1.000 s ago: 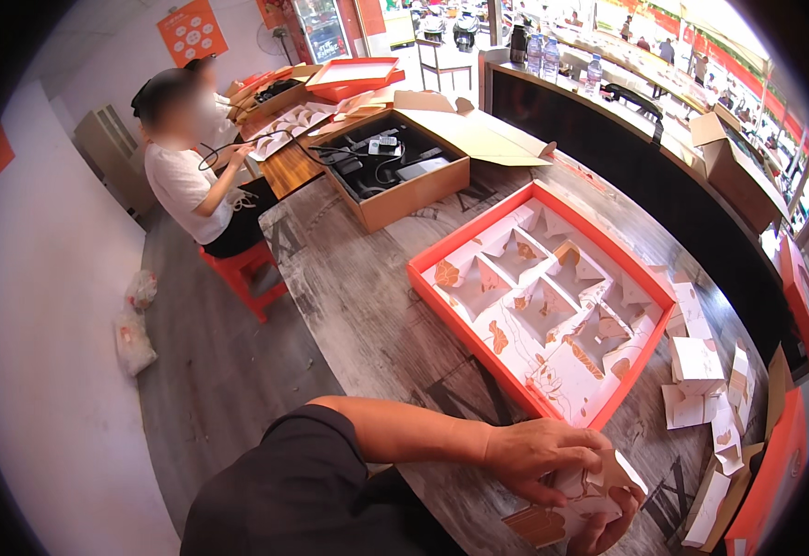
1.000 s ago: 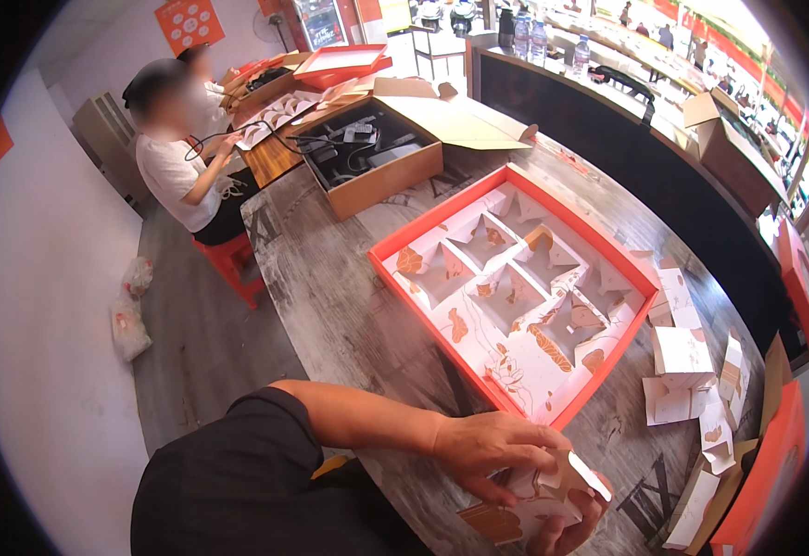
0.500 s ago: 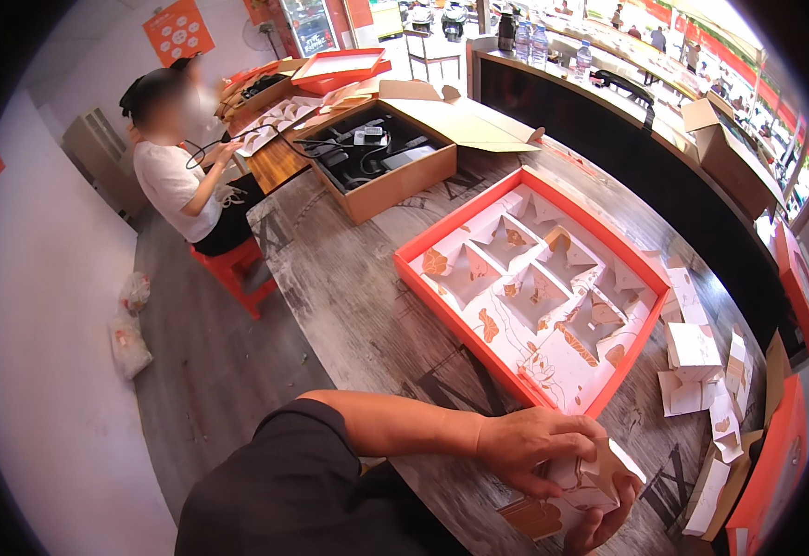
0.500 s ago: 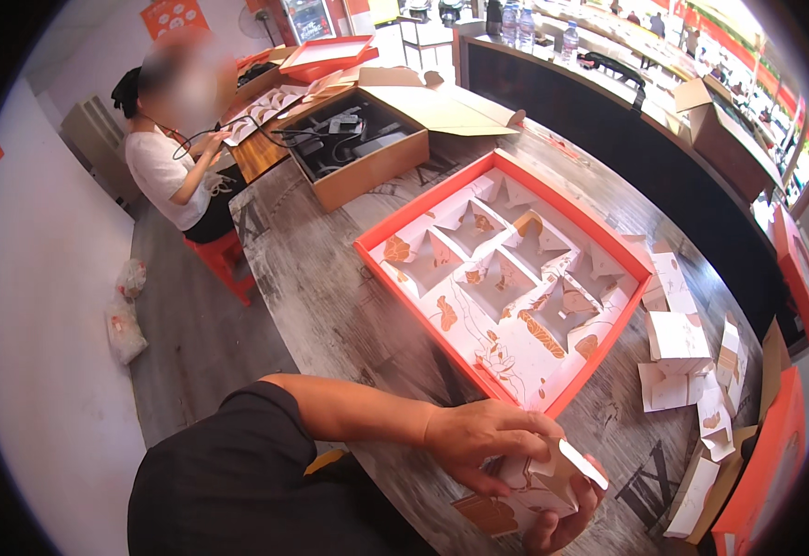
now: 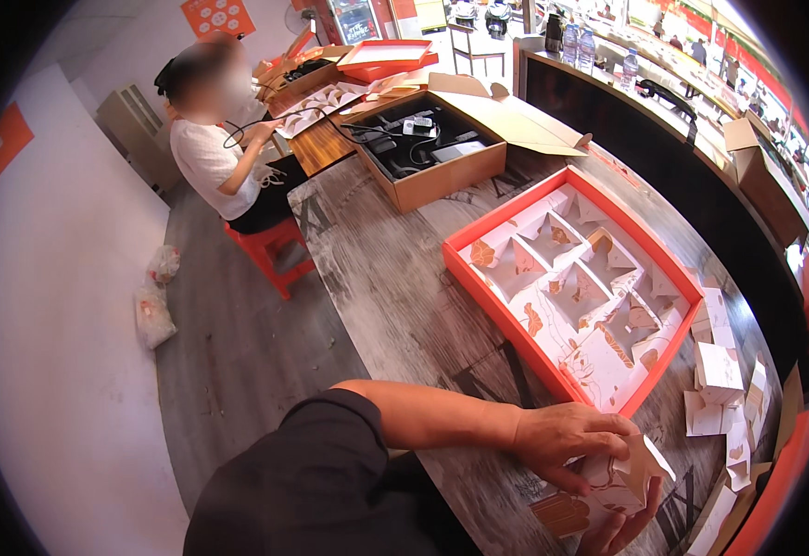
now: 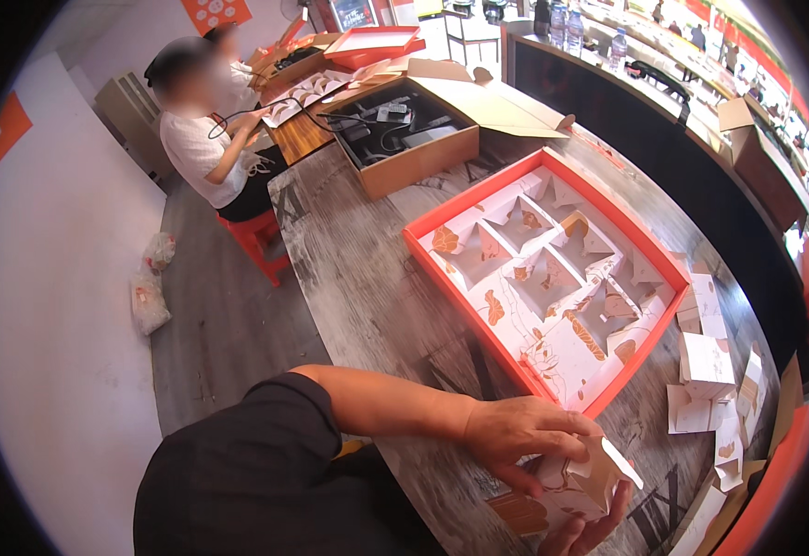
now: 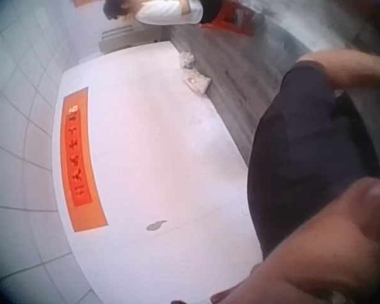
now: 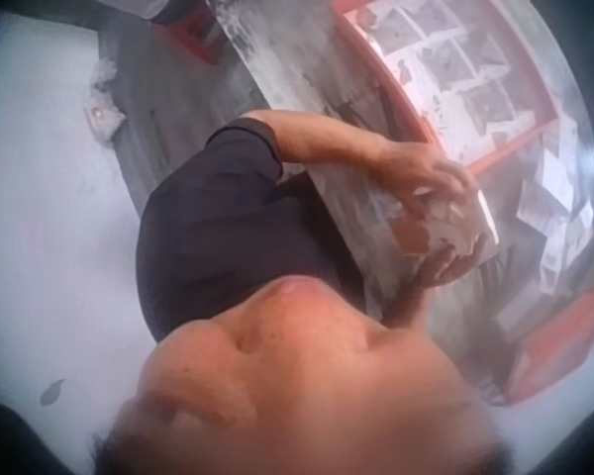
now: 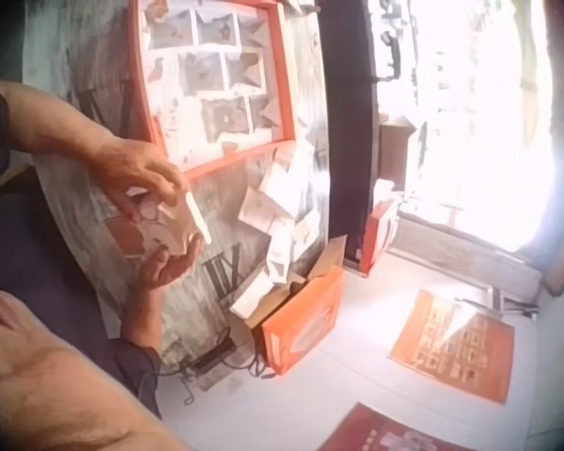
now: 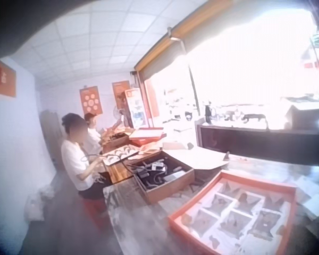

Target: The person folds small white cardboard boxes by hand and places them into a larger orange tray with compartments. The person repeatedly picks up flat pieces, folds them into box shapes, and arranges them in the tray.

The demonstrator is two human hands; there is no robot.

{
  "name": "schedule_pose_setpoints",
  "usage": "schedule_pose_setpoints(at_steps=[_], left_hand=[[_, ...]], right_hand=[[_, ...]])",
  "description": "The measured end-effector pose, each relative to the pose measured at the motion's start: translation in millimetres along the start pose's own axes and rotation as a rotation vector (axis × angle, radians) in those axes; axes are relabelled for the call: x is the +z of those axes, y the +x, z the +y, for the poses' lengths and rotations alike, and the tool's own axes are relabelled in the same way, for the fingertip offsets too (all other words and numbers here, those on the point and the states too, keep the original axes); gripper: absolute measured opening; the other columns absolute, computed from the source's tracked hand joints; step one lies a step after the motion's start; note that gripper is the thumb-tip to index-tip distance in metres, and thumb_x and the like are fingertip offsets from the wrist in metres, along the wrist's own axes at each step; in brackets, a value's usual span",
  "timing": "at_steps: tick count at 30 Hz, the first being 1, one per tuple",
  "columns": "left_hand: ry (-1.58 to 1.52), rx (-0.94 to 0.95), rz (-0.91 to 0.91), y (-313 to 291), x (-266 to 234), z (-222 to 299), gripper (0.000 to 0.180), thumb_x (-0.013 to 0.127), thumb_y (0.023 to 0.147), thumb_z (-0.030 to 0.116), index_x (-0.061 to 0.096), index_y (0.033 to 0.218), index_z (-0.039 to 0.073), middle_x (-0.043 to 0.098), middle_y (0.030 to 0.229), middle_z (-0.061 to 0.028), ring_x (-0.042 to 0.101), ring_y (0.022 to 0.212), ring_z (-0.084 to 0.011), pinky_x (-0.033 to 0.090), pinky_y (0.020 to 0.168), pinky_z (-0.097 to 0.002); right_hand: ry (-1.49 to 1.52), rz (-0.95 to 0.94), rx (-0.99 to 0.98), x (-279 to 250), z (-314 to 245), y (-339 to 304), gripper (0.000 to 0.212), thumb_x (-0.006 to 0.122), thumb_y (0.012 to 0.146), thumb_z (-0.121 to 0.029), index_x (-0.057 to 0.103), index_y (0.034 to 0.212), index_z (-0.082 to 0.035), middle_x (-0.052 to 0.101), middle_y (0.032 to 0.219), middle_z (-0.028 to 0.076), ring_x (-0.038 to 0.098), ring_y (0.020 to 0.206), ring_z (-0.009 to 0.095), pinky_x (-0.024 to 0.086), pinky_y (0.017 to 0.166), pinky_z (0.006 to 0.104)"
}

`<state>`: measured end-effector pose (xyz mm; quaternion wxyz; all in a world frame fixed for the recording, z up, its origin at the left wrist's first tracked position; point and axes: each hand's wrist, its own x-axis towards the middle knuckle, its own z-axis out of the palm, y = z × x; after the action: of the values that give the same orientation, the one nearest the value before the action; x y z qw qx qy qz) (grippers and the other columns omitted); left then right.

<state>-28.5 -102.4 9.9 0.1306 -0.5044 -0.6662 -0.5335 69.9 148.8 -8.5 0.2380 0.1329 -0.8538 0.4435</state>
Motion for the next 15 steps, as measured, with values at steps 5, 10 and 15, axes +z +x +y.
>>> schedule_pose_setpoints(at_steps=[5,10,15], left_hand=[[0.035,0.012,-0.043,-2,-3,-3,0.080,0.082,0.078,0.056,0.053,0.134,0.006,0.054,0.137,-0.0235,0.062,0.117,-0.0462,0.055,0.092,-0.0496],[-0.020,0.047,0.027,-5,1,-10,0.081,0.071,0.085,0.066,0.052,0.135,0.005,0.056,0.135,-0.0220,0.063,0.117,-0.0434,0.056,0.091,-0.0477],[-0.054,-0.031,0.028,-8,4,-9,0.080,0.064,0.090,0.070,0.052,0.134,0.005,0.057,0.134,-0.0197,0.064,0.115,-0.0393,0.057,0.088,-0.0446]], right_hand=[[0.191,-0.046,0.062,3,-1,-7,0.075,0.058,0.105,-0.040,0.033,0.156,0.009,0.057,0.138,0.027,0.061,0.119,0.034,0.050,0.102,0.0447],[0.136,-0.113,0.008,-4,10,-17,0.074,0.061,0.104,-0.035,0.031,0.156,0.009,0.056,0.139,0.027,0.059,0.122,0.034,0.049,0.103,0.0462],[0.242,-0.075,0.039,-1,16,-27,0.074,0.061,0.104,-0.034,0.031,0.156,0.009,0.056,0.140,0.027,0.058,0.125,0.035,0.048,0.105,0.0476]])
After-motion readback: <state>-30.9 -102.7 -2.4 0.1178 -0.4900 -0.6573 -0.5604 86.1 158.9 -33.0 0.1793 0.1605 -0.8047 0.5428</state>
